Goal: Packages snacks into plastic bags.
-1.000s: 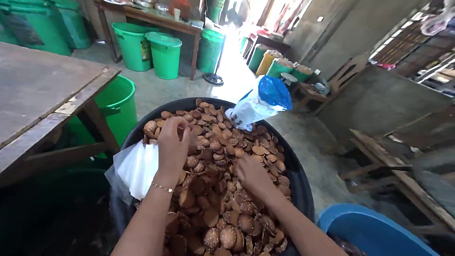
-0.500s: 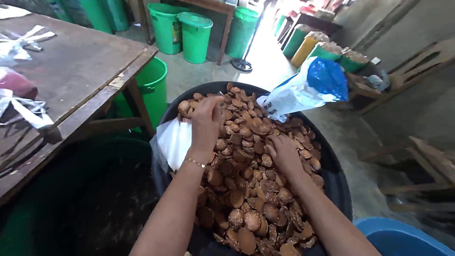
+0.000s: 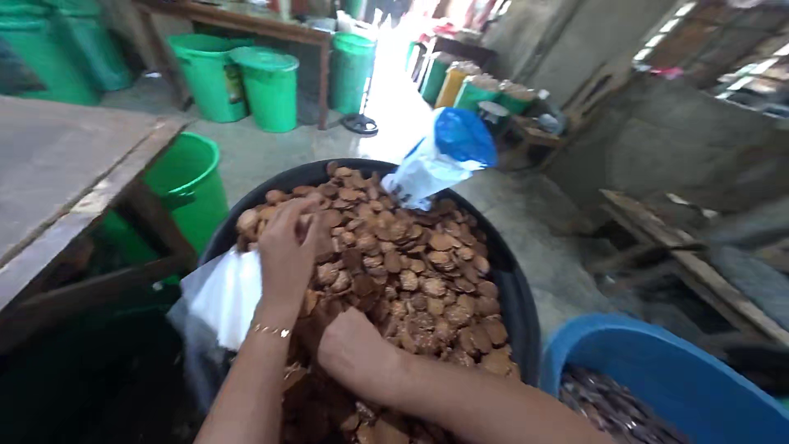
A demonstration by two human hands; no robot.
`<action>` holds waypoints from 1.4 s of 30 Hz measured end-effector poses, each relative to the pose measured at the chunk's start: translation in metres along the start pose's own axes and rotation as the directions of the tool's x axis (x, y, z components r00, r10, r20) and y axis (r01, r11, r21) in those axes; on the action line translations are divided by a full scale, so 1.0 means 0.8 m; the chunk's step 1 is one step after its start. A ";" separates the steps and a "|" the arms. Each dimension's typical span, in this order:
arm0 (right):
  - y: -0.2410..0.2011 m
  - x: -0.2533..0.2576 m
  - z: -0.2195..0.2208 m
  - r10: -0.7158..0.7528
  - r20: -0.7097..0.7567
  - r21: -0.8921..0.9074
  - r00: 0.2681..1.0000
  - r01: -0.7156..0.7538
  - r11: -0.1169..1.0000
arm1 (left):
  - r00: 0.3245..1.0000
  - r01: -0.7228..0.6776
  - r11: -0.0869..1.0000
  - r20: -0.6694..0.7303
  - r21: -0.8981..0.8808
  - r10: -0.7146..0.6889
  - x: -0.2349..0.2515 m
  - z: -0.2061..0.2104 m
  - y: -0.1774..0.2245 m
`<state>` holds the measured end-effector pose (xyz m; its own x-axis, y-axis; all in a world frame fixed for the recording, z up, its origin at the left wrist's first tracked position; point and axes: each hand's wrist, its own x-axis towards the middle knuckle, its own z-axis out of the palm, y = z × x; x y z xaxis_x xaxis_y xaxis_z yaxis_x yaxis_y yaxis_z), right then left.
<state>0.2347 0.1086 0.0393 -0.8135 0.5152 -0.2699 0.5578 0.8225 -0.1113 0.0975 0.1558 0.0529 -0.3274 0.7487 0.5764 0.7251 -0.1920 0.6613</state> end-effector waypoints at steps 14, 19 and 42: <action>0.119 -0.095 0.011 0.525 -0.472 0.763 0.708 0.031 0.645 | 0.697 0.028 0.999 0.717 0.020 -0.034 -0.052 0.077 0.066; 0.111 -0.103 -0.017 0.567 -0.174 0.616 0.805 -0.360 0.700 | 0.861 -0.200 0.971 0.450 -0.132 0.238 -0.093 0.095 0.079; 0.242 -0.068 -0.020 0.820 0.045 0.307 0.571 -0.789 0.532 | 0.823 0.525 -0.174 0.446 -0.833 0.351 -0.030 0.037 0.024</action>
<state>0.3844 0.2433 0.0478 0.0006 0.9574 -0.2887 0.9893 -0.0428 -0.1396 0.1373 0.1529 0.0379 0.2553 0.8320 0.4925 -0.8028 -0.1015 0.5875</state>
